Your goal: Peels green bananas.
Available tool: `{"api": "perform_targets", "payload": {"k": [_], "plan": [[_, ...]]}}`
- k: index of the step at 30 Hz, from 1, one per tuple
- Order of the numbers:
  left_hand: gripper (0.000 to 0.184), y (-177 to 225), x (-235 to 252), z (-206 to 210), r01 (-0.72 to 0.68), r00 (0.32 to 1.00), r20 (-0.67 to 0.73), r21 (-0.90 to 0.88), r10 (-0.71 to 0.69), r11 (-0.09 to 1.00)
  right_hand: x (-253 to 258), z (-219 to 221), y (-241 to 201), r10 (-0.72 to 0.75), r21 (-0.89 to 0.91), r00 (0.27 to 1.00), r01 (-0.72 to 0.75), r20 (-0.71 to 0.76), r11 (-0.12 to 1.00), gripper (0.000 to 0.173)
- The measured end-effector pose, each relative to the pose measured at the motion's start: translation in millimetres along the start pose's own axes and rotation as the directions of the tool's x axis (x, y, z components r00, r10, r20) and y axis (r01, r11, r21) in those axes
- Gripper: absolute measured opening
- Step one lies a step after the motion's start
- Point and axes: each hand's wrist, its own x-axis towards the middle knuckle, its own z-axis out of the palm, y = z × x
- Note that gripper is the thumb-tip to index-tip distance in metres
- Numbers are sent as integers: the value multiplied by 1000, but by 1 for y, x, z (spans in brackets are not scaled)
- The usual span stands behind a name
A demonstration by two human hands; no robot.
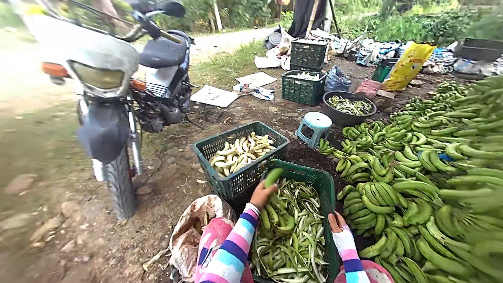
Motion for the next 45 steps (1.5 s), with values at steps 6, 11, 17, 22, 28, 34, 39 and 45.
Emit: {"api": "perform_targets", "payload": {"k": [6, 11, 17, 22, 28, 34, 39, 45], "plan": [[54, -11, -31, 5, 11, 1000, 29, 64, -12, 998, -23, 23, 2, -154, -62, 982, 161, 107, 985, 50], [50, -23, -46, -1, -24, 995, -100, -30, 21, 999, -55, 58, 0, -10, 25, 969, 3, 247, 1000, 45], [49, -35, -54, 20, 6, 997, -73, -140, -16, 990, -46, 57, -49, -57, 243, 962, -10, 267, 970, 46], [47, -30, -56, 26, -104, 994, -41, -57, 102, 993, -48, 54, -84, -382, 639, 924, 284, 17, 715, 40], [45, -33, -59, 14, -232, 967, 108, 10, 230, 973, -52, 79, 2, 214, 62, 846, -278, 488, 959, 57], [41, -21, -56, 25, 120, 991, 79, -212, -106, 970, -51, 59, -3, 111, 102, 885, -175, 453, 979, 48], [43, 0, -43, 48, 421, 904, 75, -328, -421, 846, -38, 36, -8, -355, 45, 803, 381, 479, 923, 48], [48, -8, -68, 81, 349, 933, 41, -344, -357, 872, -17, 23, -27, -246, -349, 902, 372, 355, 860, 55]]}}
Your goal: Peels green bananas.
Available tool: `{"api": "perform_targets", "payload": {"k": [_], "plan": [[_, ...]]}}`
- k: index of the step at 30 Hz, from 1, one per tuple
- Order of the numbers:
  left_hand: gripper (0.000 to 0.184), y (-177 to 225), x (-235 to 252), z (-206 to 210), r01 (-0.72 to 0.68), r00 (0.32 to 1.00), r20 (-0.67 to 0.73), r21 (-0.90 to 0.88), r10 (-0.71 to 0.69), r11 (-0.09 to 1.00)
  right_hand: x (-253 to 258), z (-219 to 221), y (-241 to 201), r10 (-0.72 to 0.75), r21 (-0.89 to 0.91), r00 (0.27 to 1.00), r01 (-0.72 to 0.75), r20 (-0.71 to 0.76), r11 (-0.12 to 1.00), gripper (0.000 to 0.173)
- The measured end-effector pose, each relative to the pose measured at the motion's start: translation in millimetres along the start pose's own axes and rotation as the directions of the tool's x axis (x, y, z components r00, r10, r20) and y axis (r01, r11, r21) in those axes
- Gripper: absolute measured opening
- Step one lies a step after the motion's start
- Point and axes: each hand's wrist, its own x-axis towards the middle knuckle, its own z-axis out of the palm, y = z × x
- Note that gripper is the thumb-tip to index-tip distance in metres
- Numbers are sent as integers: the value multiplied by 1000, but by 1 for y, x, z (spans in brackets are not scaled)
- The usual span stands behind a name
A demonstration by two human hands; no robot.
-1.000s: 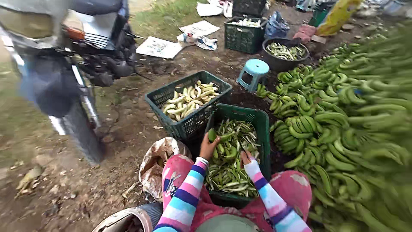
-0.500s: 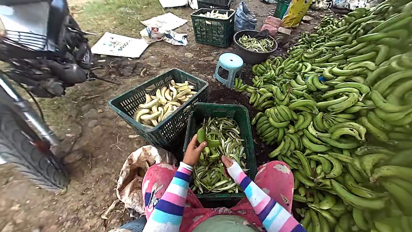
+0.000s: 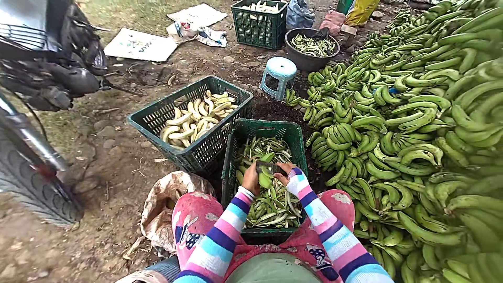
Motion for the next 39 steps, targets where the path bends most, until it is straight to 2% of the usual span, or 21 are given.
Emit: {"api": "perform_targets", "payload": {"k": [2, 5, 6, 8, 10, 11, 13, 16, 18, 19, 20, 23, 26, 28, 30, 32, 33, 34, 36, 38, 39], "plan": [[51, -17, -16, 13, -8, 998, -70, -84, 2, 996, 10, -3, 3, 166, -50, 977, -174, -135, 984, 57], [48, -32, -31, 18, -78, 992, -115, -208, 55, 975, 18, -14, -2, 366, 207, 909, -326, -198, 922, 52], [46, -32, -29, 13, -123, 989, -105, -198, 104, 973, 15, -17, -5, 332, 265, 929, -282, -165, 922, 50], [44, -26, -13, -5, -229, 972, -64, -82, 225, 970, 10, -2, 4, 92, 320, 986, -42, -142, 946, 46], [48, -11, 5, -24, -351, 936, 9, 100, 352, 931, 0, 17, 13, -172, 283, 971, 214, -165, 935, 47], [48, -1, 12, -29, -403, 915, 42, 169, 401, 900, -9, 13, 7, -219, 282, 972, 236, -89, 930, 50], [47, 14, 22, -30, -484, 873, 79, 249, 481, 839, -22, 1, -6, -223, 268, 974, 207, 31, 941, 50], [46, 21, 20, -19, -478, 878, 127, 222, 461, 850, -19, -10, -12, -178, 187, 984, 168, 34, 968, 47], [47, 13, 10, -8, -406, 911, 145, 154, 386, 901, -6, -8, -2, -214, 26, 965, 220, -149, 975, 45], [45, 7, 3, -4, -357, 928, 157, 129, 337, 925, 4, -2, 10, -277, -88, 902, 262, -331, 961, 44], [42, -2, -4, -3, -315, 940, 180, 131, 290, 940, 7, -8, 8, -235, -112, 889, 207, -394, 972, 47], [45, -24, -16, -10, -234, 947, 257, 132, 195, 963, 13, -22, -6, 34, 21, 890, -27, -455, 999, 51], [44, -24, -8, -23, -322, 947, 52, 123, 318, 939, 9, 6, 1, -11, 98, 948, 45, -317, 994, 50], [47, -14, 7, -31, -467, 872, -77, 169, 484, 868, -1, 37, 7, -114, 123, 960, 149, -254, 981, 51], [51, -3, 26, -35, -627, 743, -127, 208, 657, 750, -21, 35, -9, -83, 162, 993, 95, -80, 982, 55], [55, 7, 36, -31, -726, 652, -144, 168, 745, 667, -31, 30, -20, -67, 153, 994, 79, -82, 985, 56], [54, 10, 35, -25, -736, 649, -139, 135, 748, 663, -30, 25, -23, -67, 129, 991, 81, -115, 988, 55], [53, 11, 30, -19, -712, 685, -118, 101, 719, 695, -26, 22, -21, -95, 81, 976, 113, -195, 990, 52], [50, 10, 12, -8, -548, 836, 11, 55, 548, 835, -11, 10, -13, -149, -27, 929, 149, -338, 988, 48], [40, 12, 0, -6, -268, 950, 192, 104, 245, 958, 5, -13, -10, -95, -73, 925, 73, -367, 995, 52], [39, 13, -1, -9, -153, 956, 278, 187, 97, 970, 12, -24, -12, -10, -53, 938, -9, -347, 999, 53]]}}
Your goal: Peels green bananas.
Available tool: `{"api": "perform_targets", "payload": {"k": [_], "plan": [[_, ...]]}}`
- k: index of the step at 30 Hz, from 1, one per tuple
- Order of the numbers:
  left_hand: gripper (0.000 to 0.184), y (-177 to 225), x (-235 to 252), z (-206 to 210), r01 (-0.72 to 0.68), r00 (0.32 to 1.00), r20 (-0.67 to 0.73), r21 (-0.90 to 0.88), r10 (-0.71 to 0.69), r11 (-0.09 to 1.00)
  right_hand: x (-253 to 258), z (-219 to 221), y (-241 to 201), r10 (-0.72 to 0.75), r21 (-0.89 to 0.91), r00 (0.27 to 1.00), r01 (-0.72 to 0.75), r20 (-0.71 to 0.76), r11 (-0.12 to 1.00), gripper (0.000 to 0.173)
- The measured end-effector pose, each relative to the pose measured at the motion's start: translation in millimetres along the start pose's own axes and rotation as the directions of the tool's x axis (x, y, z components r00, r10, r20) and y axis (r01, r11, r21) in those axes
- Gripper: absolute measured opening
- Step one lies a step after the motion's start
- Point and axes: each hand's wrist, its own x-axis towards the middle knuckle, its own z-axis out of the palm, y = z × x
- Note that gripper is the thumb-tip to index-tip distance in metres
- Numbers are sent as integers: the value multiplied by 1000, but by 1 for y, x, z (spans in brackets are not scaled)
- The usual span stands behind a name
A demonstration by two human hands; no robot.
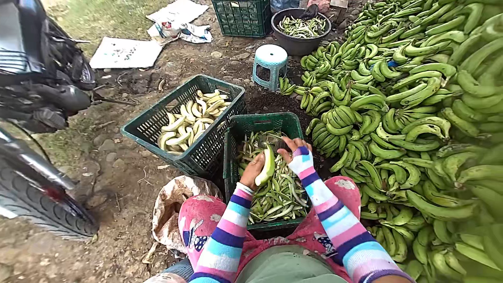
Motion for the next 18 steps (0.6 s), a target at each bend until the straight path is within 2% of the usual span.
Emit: {"api": "perform_targets", "payload": {"k": [1, 2, 4, 5, 6, 8, 10, 11, 12, 13, 14, 16, 18], "plan": [[39, 0, -1, -4, 88, 993, 77, 52, -91, 995, 7, -2, 1, 61, 10, 998, -60, -9, 998, 53], [39, -2, 0, -7, 110, 990, 83, 52, -114, 993, 11, -5, -1, 112, 45, 994, -112, 4, 993, 52], [43, -11, 3, -7, -28, 996, -87, -71, 22, 997, 6, -2, -9, 136, 100, 987, -144, 89, 984, 52], [47, -15, 7, -7, -140, 968, -225, -118, 110, 983, -2, 12, -8, 99, 111, 991, -109, 88, 988, 51], [50, -16, 13, -5, -256, 906, -375, -123, 194, 959, -13, 25, -10, 83, 117, 990, -96, 113, 988, 52], [54, -10, 27, -3, -454, 730, -602, -75, 323, 888, -35, 32, -24, 114, 127, 969, -144, 219, 981, 55], [57, -1, 37, -2, -555, 564, -740, -11, 367, 832, -50, 27, -38, 155, 120, 951, -192, 266, 974, 57], [55, 3, 38, -1, -578, 528, -764, -3, 371, 816, -55, 26, -41, 161, 119, 957, -194, 243, 974, 57], [54, 5, 38, 2, -594, 527, -762, -14, 376, 804, -57, 28, -40, 145, 112, 972, -167, 183, 980, 56], [53, 6, 35, 4, -599, 561, -734, -42, 382, 800, -55, 29, -37, 129, 102, 983, -143, 129, 984, 55], [50, 5, 33, 7, -588, 623, -682, -85, 384, 804, -50, 28, -33, 117, 89, 989, -125, 94, 988, 53], [47, 3, 24, 6, -472, 803, -475, -140, 359, 871, -34, 20, -24, 90, 64, 994, -94, 67, 994, 51], [45, 6, 13, -6, -240, 961, -154, -60, 228, 969, -14, 11, -13, 60, 12, 997, -61, 38, 998, 50]]}}
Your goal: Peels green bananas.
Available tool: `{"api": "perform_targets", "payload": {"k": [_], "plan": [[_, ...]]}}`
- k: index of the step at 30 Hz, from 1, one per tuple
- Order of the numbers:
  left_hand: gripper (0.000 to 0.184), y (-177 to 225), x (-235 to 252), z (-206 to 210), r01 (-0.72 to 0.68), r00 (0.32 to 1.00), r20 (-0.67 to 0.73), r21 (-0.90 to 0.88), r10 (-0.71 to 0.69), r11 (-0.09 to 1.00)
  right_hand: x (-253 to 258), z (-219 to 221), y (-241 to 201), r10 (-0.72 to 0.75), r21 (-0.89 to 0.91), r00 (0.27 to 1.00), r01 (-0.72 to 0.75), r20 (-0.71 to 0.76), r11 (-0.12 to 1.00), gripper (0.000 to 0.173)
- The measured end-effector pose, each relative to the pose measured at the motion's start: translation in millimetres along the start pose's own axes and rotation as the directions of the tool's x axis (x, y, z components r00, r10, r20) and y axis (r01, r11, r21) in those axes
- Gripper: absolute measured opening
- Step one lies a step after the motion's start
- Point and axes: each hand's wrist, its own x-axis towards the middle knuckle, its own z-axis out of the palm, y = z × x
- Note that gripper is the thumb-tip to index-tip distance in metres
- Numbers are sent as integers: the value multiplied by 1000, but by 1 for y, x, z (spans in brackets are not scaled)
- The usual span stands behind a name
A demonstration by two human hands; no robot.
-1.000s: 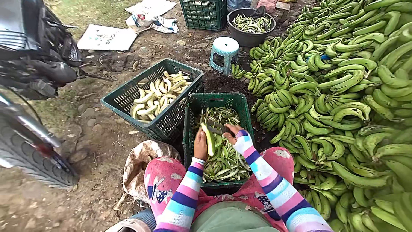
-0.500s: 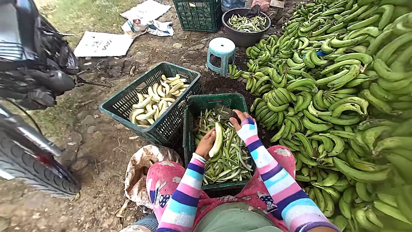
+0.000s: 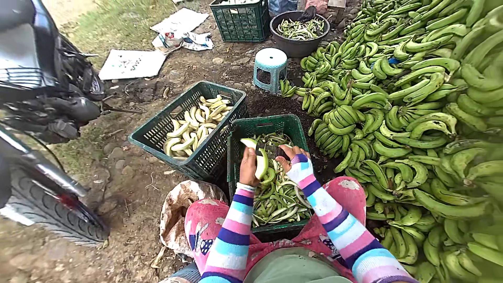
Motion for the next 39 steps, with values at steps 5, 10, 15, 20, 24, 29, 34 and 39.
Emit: {"api": "perform_targets", "payload": {"k": [5, 10, 15, 20, 24, 29, 34, 39], "plan": [[42, 12, 6, -28, 80, 814, 464, 507, -349, 858, 30, -17, 12, -35, -31, 992, 39, 119, 999, 52], [47, -2, 14, 2, 142, 923, -357, -39, -146, 989, -13, 16, -2, -38, 78, 986, 25, 165, 997, 56], [41, 3, 15, 24, 17, 736, -623, -375, -266, 927, -41, 19, -22, 30, 81, 999, -33, 38, 996, 53], [38, 6, 8, 9, 74, 975, -152, -462, -160, 884, -18, 15, -6, -41, 27, 994, 44, -98, 999, 50], [41, 15, 4, 7, 114, 951, -231, -357, -206, 927, -21, 31, 5, -200, -130, 943, 171, -265, 977, 53], [44, 12, -12, -7, 43, 999, 27, 108, -46, 993, 6, 19, 5, -198, -115, 945, 173, -262, 978, 46], [54, 22, -11, -43, -129, 830, 536, 454, -154, 882, 39, -9, 0, -7, 46, 984, -1, 177, 999, 44], [41, 10, -10, -25, 217, 973, 38, 160, -226, 963, 3, 27, 18, -169, 190, 985, 163, 17, 968, 48]]}}
